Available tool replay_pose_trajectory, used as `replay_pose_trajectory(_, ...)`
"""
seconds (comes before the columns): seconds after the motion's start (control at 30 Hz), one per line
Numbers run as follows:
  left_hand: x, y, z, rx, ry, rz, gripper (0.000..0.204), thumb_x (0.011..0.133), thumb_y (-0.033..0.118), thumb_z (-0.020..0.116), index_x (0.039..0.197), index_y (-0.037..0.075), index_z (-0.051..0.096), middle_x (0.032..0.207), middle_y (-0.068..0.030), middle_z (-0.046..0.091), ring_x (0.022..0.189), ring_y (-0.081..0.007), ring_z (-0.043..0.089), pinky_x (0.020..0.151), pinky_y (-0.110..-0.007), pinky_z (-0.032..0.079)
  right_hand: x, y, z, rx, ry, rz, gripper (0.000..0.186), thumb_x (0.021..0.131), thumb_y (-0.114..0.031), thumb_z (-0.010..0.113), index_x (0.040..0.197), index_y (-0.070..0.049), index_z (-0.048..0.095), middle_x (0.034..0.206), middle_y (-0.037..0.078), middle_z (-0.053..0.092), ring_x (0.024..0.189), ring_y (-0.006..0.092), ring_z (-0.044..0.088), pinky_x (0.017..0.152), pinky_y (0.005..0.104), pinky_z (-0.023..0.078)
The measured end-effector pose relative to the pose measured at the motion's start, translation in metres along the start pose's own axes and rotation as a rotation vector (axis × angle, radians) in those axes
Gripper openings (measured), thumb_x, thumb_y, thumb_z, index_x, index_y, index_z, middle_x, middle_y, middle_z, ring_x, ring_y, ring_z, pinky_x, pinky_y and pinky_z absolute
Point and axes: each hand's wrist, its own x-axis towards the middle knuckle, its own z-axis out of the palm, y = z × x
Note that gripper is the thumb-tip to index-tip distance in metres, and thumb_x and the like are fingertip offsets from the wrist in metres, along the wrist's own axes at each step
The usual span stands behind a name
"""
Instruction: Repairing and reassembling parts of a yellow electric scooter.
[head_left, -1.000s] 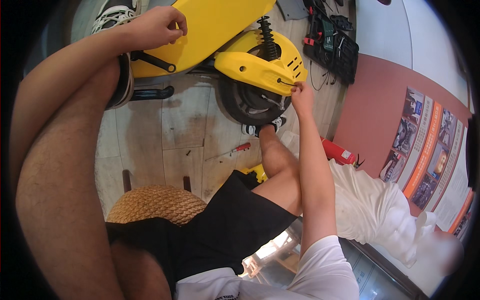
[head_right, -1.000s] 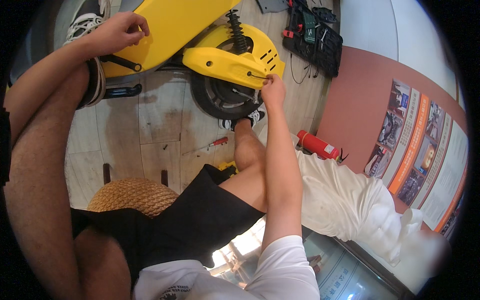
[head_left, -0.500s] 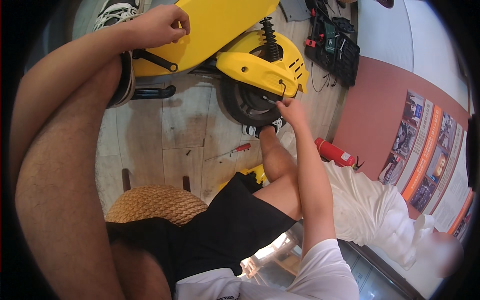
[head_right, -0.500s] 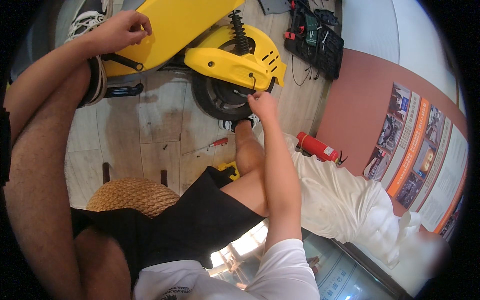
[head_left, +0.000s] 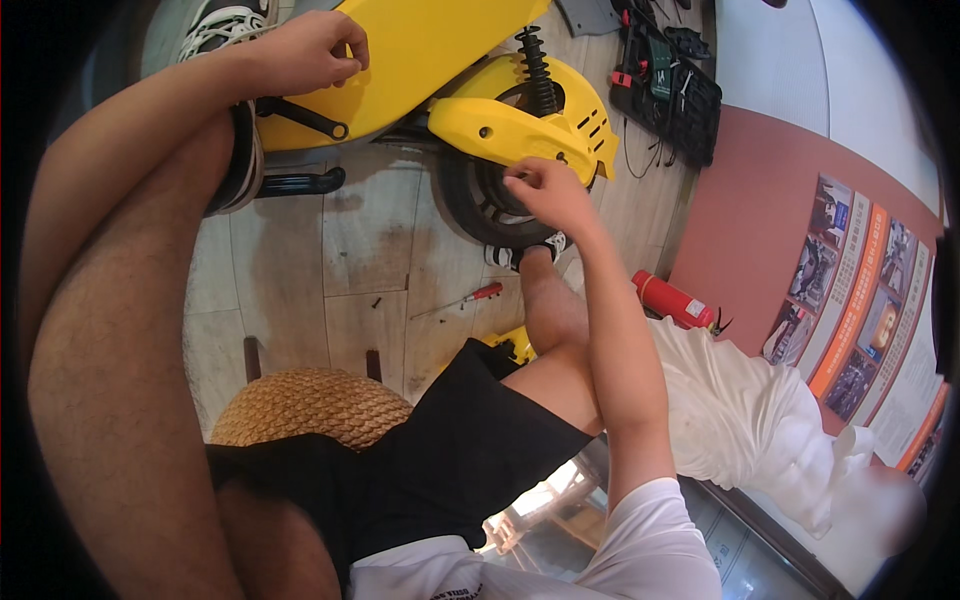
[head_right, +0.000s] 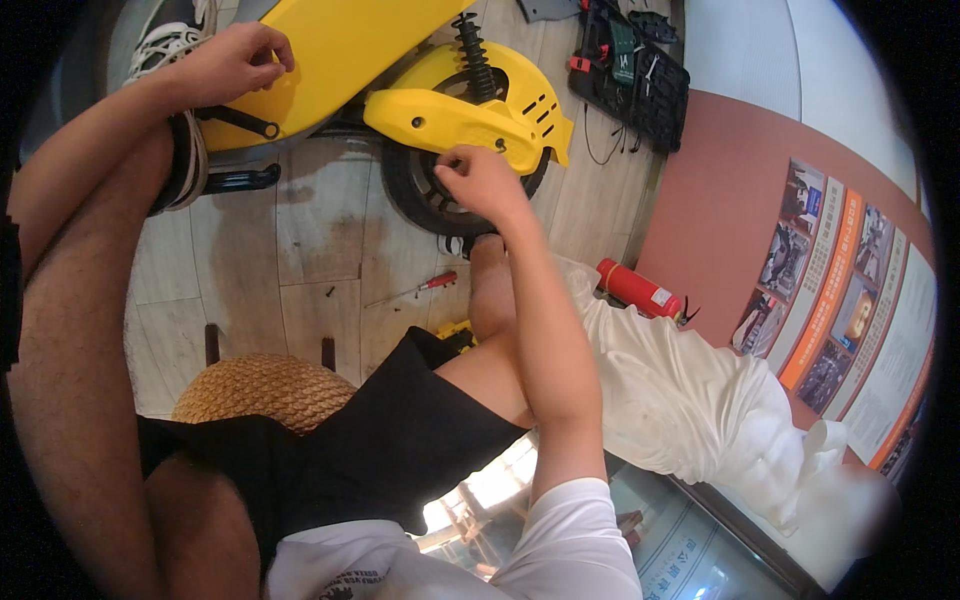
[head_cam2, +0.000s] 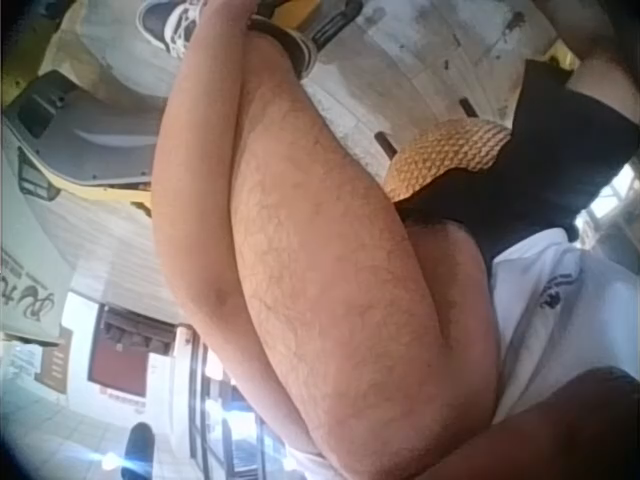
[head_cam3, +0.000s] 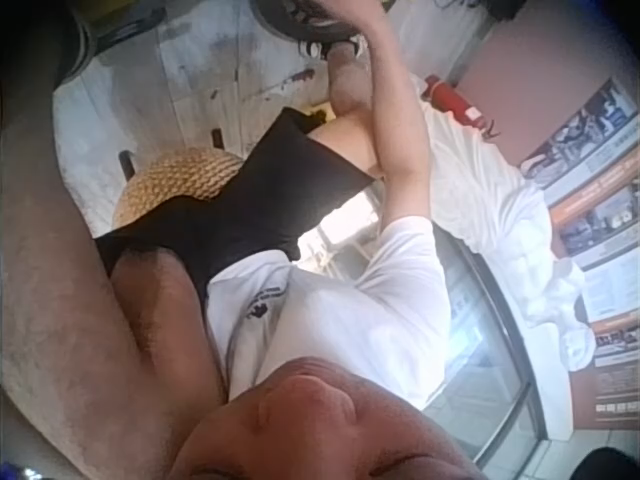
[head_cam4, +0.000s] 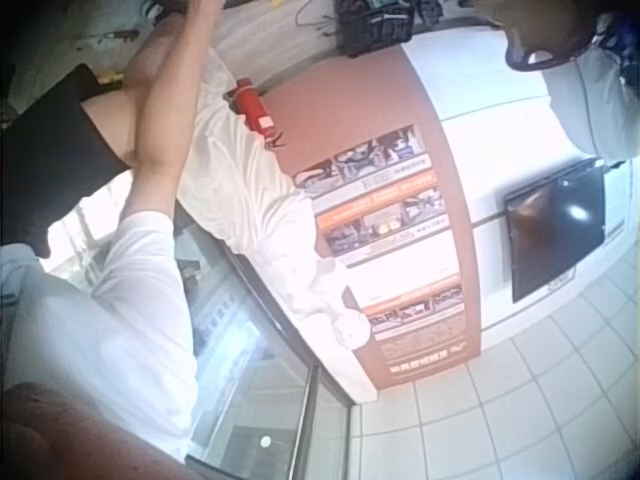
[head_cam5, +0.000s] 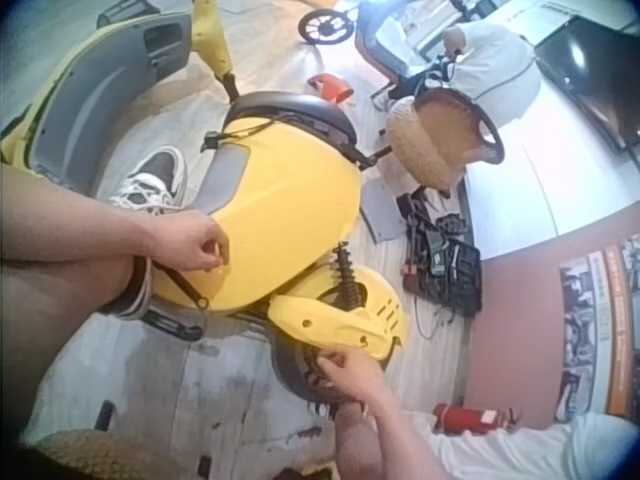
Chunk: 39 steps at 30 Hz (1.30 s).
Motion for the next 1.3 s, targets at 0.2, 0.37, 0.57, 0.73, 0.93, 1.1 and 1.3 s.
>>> replay_pose_trajectory(0.2,-0.002,0.004,-0.002,0.006,-0.006,-0.006,0.018,0.094,0.011,0.06,0.105,-0.001,0.067,0.078,-0.0078,0.066,0.07,-0.0137,0.063,0.067,-0.029,0.052,-0.027,0.021,-0.01,-0.443,-0.253,0.227,0.057,0.085,-0.019,0.061,0.14,-0.015,0.053,0.125,0.02,0.063,0.112,0.0366,0.063,0.096,0.041,0.049)
replay_pose_trajectory(0.37,-0.003,0.008,-0.001,0.017,0.002,-0.014,0.018,0.094,0.011,0.061,0.106,0.0,0.067,0.078,-0.0079,0.066,0.071,-0.0141,0.064,0.068,-0.029,0.052,-0.015,0.023,0.006,-0.244,-0.203,0.032,0.059,0.086,-0.013,0.055,0.144,-0.015,0.048,0.13,0.021,0.06,0.117,0.0371,0.059,0.101,0.0413,0.047)
replay_pose_trajectory(0.57,-0.007,0.008,-0.004,0.026,-0.053,-0.038,0.018,0.094,0.011,0.06,0.106,-0.001,0.066,0.08,-0.0075,0.066,0.074,-0.0144,0.064,0.07,-0.03,0.052,0.005,0.008,-0.003,-0.197,-0.129,-0.002,0.045,0.088,-0.008,0.05,0.131,-0.014,0.062,0.118,0.022,0.066,0.111,0.0366,0.063,0.097,0.0403,0.048)
replay_pose_trajectory(0.73,-0.007,0.016,-0.008,0.017,-0.08,-0.055,0.018,0.094,0.011,0.06,0.107,-0.001,0.066,0.082,-0.0074,0.066,0.075,-0.0146,0.064,0.071,-0.03,0.053,0.003,-0.002,-0.018,-0.099,-0.153,0.081,0.04,0.088,-0.008,0.049,0.123,-0.012,0.068,0.115,0.023,0.066,0.109,0.0387,0.062,0.097,0.0405,0.048)
replay_pose_trajectory(0.93,-0.006,0.017,-0.004,0.038,-0.051,-0.05,0.019,0.095,0.011,0.06,0.108,0.0,0.066,0.083,-0.0081,0.066,0.076,-0.0153,0.065,0.072,-0.03,0.053,0.008,0.015,-0.011,-0.156,-0.051,-0.057,0.04,0.091,-0.007,0.048,0.127,-0.012,0.066,0.074,0.012,0.066,0.071,0.0204,0.065,0.072,0.0332,0.051)
replay_pose_trajectory(1.1,-0.007,0.017,-0.004,0.044,-0.066,-0.065,0.02,0.094,0.01,0.06,0.109,-0.001,0.066,0.083,-0.008,0.066,0.076,-0.0154,0.064,0.072,-0.03,0.053,0.004,0.018,-0.015,-0.131,0.013,0.024,0.039,0.089,-0.013,0.053,0.125,-0.016,0.066,0.107,0.023,0.067,0.099,0.0406,0.064,0.089,0.0442,0.051)
replay_pose_trajectory(1.3,-0.005,0.014,-0.005,0.026,-0.088,-0.048,0.019,0.093,0.009,0.06,0.107,-0.002,0.066,0.082,-0.0078,0.066,0.075,-0.015,0.064,0.071,-0.03,0.053,0.012,0.029,-0.024,-0.147,0.108,0.056,0.045,0.088,-0.013,0.053,0.132,-0.02,0.062,0.111,0.024,0.066,0.104,0.0401,0.064,0.092,0.044,0.05)
